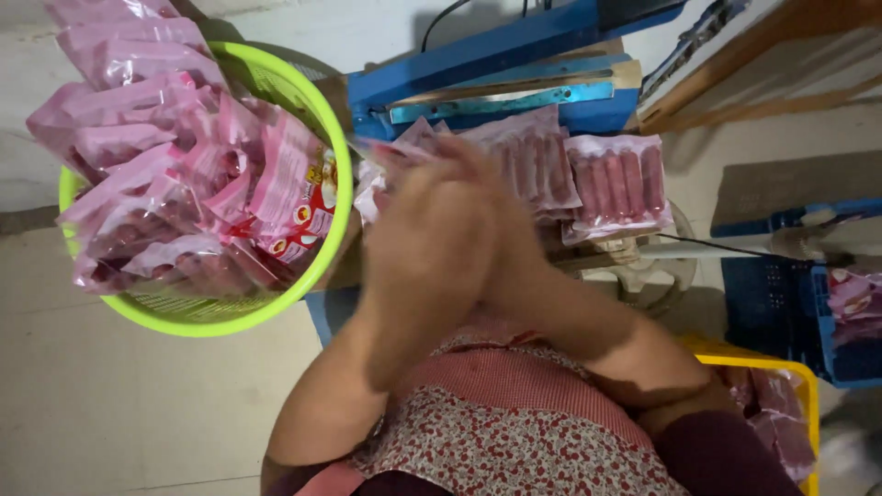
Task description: The person seals plastic packets of sausages using a manual heat sealer and transfers the sealed packets into a yellow crate.
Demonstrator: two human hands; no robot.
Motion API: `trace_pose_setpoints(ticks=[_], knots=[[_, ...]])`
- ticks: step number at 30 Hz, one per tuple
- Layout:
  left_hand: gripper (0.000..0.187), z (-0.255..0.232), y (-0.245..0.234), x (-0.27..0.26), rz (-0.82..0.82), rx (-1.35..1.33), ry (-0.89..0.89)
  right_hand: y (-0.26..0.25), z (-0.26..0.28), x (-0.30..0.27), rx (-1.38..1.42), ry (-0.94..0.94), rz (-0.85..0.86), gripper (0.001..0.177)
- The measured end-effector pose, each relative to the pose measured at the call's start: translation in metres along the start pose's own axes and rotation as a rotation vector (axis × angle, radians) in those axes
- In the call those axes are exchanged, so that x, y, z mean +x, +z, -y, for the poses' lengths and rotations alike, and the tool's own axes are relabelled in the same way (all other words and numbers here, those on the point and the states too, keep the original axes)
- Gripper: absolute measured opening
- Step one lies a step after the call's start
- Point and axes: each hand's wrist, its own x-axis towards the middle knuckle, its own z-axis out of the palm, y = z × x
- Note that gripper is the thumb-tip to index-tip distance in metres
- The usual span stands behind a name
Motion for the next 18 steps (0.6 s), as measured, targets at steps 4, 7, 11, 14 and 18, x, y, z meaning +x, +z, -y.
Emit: trace_pose_setpoints(ticks=[4,7,11,14,18], knots=[[0.015,0.001,-0.006,0.020,0.111,-0.295,-0.146,-0.039,-0.004,0.000,0.155,0.092,-0.068,0.024],[0.021,0.033,-0.011,0.017,0.137,-0.197,-0.192,-0.063,-0.019,-0.003,0.797,0.351,0.051,0.038],[0.079,0.070,0.022,-0.021,0.219,-0.904,-0.604,-0.067,-0.065,-0.007,0.847,0.086,0.125,0.053],[0.048,0.069,0.039,-0.022,0.155,-1.139,-0.657,-0.067,-0.052,0.004,0.864,-0.019,0.106,0.030],[0.024,0.067,0.052,-0.025,0.043,-1.083,-0.698,-0.054,-0.065,0.000,0.856,0.022,-0.222,0.015]])
